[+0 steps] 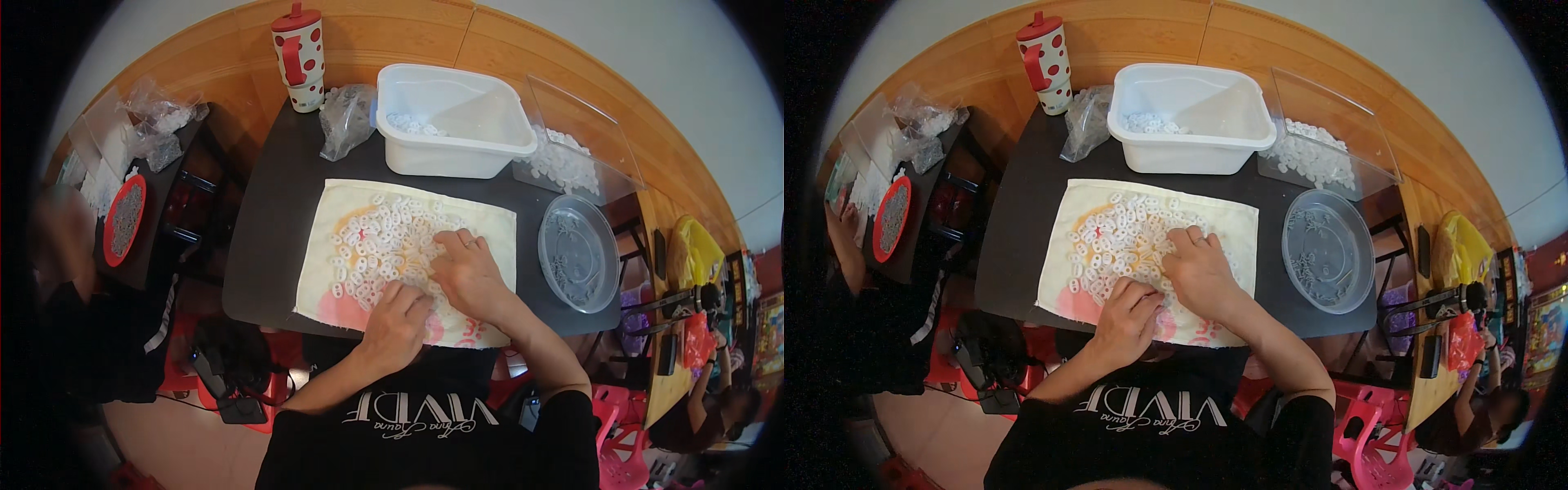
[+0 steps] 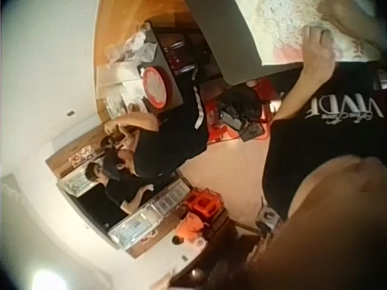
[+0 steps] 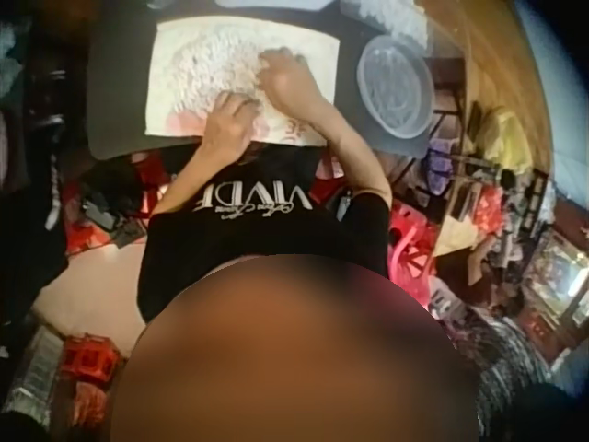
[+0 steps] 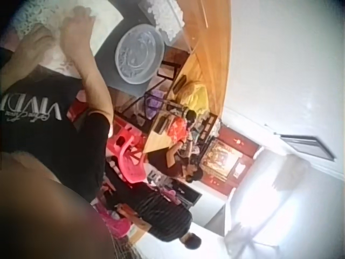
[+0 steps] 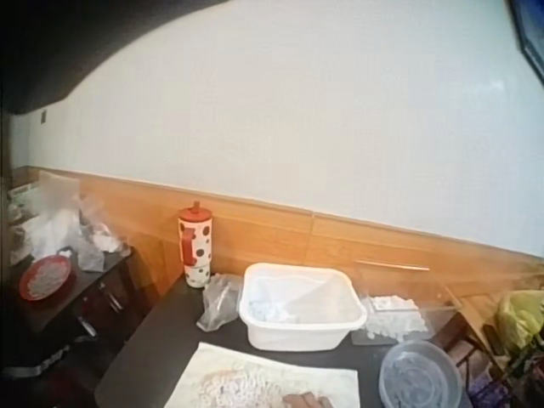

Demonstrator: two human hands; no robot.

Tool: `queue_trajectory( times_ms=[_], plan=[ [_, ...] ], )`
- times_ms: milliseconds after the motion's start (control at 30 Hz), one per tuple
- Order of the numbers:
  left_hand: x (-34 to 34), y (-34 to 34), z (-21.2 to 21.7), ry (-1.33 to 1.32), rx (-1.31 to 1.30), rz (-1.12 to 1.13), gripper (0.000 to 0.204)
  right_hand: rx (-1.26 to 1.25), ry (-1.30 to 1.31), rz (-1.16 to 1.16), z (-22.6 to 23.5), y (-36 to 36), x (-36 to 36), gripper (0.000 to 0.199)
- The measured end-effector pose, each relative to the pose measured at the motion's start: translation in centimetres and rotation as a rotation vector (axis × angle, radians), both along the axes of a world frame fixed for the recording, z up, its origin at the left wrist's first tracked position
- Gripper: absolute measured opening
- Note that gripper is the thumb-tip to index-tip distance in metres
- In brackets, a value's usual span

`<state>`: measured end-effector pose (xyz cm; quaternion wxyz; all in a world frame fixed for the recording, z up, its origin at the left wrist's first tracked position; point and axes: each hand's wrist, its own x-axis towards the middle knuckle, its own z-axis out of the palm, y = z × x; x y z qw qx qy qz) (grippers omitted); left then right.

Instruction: Assembling small white plastic rings by hand at a workstation.

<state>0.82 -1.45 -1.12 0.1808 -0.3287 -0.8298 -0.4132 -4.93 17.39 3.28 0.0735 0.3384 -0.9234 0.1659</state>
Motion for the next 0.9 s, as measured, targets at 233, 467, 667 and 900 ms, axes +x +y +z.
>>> queue_trajectory(
  times_ms=[233,467,667,900],
  plan=[
    [-0.4,-0.3,0.9,-0.031,0.194,0.023,0.032,-0.279,0.103,0.044,-0.4,0.9,1.4,0.016],
    [-1.1,0.1,1.8,-0.521,0.503,-0.136,0.024,-0.181,0.313,0.132,1.2,1.5,3.8,0.021],
    [-1.8,0.4,1.3,-0.852,0.797,-0.363,0.024,-0.124,0.395,0.187,2.2,3.2,4.8,0.02],
    [-1.3,-0.6,0.5,-0.727,0.695,-0.259,0.023,-0.182,0.31,-0.322,2.9,16.2,0.5,0.016]
  ],
)
